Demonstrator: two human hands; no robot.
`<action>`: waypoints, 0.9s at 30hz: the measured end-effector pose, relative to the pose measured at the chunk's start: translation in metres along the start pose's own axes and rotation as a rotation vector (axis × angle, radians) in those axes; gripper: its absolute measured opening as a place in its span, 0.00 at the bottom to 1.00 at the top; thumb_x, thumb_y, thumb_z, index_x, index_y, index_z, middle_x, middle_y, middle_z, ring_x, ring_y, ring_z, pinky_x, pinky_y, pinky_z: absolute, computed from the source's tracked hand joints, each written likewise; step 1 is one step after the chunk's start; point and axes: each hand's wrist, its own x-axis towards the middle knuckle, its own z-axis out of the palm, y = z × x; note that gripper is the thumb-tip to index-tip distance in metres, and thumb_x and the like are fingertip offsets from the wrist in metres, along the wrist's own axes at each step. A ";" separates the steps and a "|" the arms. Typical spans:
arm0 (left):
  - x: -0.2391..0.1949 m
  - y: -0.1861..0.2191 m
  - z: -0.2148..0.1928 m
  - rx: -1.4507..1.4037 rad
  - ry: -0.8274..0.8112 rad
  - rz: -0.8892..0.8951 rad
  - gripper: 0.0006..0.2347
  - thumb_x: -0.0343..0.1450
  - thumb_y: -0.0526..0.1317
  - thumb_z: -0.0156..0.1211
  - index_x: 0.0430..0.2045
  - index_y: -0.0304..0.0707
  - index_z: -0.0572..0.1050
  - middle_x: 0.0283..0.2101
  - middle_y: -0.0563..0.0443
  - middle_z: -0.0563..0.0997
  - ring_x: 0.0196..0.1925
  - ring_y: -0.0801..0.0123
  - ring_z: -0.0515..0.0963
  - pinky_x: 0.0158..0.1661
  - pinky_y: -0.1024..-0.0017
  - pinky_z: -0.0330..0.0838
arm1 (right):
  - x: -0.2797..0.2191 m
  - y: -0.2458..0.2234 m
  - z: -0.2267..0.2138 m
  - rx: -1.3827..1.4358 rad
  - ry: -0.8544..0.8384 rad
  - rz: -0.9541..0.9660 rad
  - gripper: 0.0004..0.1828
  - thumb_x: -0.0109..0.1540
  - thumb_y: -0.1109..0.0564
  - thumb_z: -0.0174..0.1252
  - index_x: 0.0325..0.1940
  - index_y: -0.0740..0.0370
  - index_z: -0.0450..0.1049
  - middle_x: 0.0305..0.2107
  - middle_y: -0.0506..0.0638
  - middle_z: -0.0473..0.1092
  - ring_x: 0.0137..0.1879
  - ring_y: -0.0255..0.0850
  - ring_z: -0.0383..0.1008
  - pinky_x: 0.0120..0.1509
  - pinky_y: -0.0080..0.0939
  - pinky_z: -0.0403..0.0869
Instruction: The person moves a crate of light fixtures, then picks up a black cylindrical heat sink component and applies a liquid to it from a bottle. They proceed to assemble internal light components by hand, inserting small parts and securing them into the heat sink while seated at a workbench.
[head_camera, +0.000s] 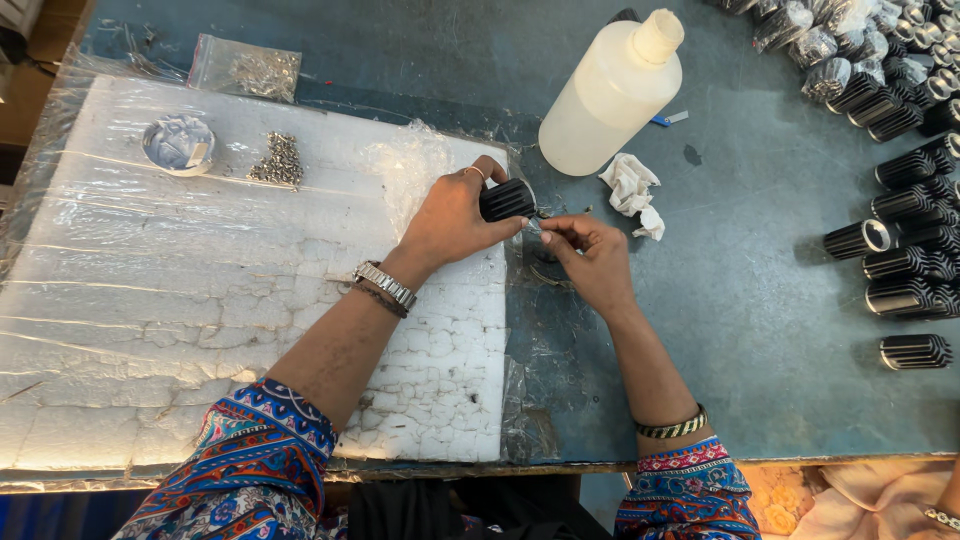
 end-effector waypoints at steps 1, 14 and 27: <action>0.000 0.000 0.000 -0.005 -0.006 -0.010 0.26 0.60 0.49 0.74 0.45 0.33 0.72 0.35 0.35 0.83 0.37 0.53 0.86 0.40 0.63 0.81 | 0.000 0.000 0.000 -0.014 -0.003 -0.024 0.09 0.65 0.63 0.63 0.50 0.62 0.81 0.37 0.47 0.77 0.41 0.30 0.75 0.45 0.31 0.75; 0.000 -0.004 0.000 -0.135 0.065 -0.006 0.24 0.60 0.49 0.74 0.42 0.33 0.73 0.29 0.38 0.84 0.32 0.58 0.87 0.34 0.68 0.81 | 0.000 -0.008 -0.001 -0.146 0.002 -0.023 0.13 0.58 0.60 0.70 0.46 0.62 0.81 0.30 0.48 0.77 0.35 0.32 0.72 0.41 0.32 0.70; 0.008 -0.009 0.000 -0.226 0.085 -0.100 0.24 0.60 0.52 0.75 0.40 0.34 0.74 0.26 0.43 0.84 0.25 0.66 0.86 0.26 0.74 0.78 | -0.001 0.010 -0.009 0.047 0.063 0.003 0.13 0.60 0.70 0.60 0.48 0.63 0.74 0.23 0.40 0.60 0.28 0.26 0.58 0.42 0.28 0.69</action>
